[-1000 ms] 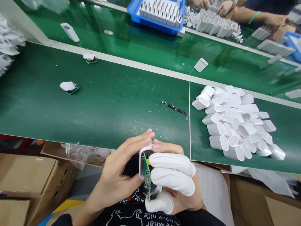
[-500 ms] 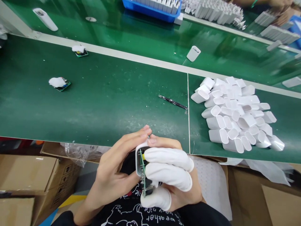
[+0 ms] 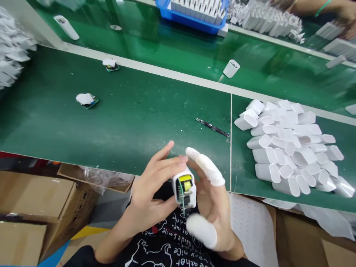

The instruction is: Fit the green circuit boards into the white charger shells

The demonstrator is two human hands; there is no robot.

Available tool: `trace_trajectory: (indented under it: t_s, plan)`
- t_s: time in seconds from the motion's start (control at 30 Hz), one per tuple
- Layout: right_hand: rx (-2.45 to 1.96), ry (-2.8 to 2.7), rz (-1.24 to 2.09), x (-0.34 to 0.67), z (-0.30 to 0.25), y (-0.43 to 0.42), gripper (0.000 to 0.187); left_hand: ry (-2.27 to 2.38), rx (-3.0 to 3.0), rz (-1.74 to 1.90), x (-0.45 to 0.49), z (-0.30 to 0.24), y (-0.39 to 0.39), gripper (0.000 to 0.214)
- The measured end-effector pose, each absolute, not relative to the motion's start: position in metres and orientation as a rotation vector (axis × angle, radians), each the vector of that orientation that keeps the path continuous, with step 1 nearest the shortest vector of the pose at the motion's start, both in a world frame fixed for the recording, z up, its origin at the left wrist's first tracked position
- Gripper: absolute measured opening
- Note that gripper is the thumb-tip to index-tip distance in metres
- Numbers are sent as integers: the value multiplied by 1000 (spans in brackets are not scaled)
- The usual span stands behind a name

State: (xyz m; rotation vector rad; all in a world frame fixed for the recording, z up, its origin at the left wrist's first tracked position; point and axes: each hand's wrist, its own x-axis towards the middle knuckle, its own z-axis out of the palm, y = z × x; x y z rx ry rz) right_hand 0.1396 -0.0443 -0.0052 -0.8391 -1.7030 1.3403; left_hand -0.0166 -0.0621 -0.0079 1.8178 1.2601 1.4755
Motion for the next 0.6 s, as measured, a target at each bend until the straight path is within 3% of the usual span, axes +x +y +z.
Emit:
trace_trajectory:
  t_s: [0.17,0.47,0.6]
  plan:
    - [-748,-1351,1676,134,2,-33,53,1324,2041,1505,-17,-15,-53,49]
    - [-899,-1359,1561,140,-2,-21,44,1453,1958,1488,-9,-12,-47,52]
    - [-971,-1434,1435,157,0,-23,27,1543,1916,1470,-10,-10,-43,52]
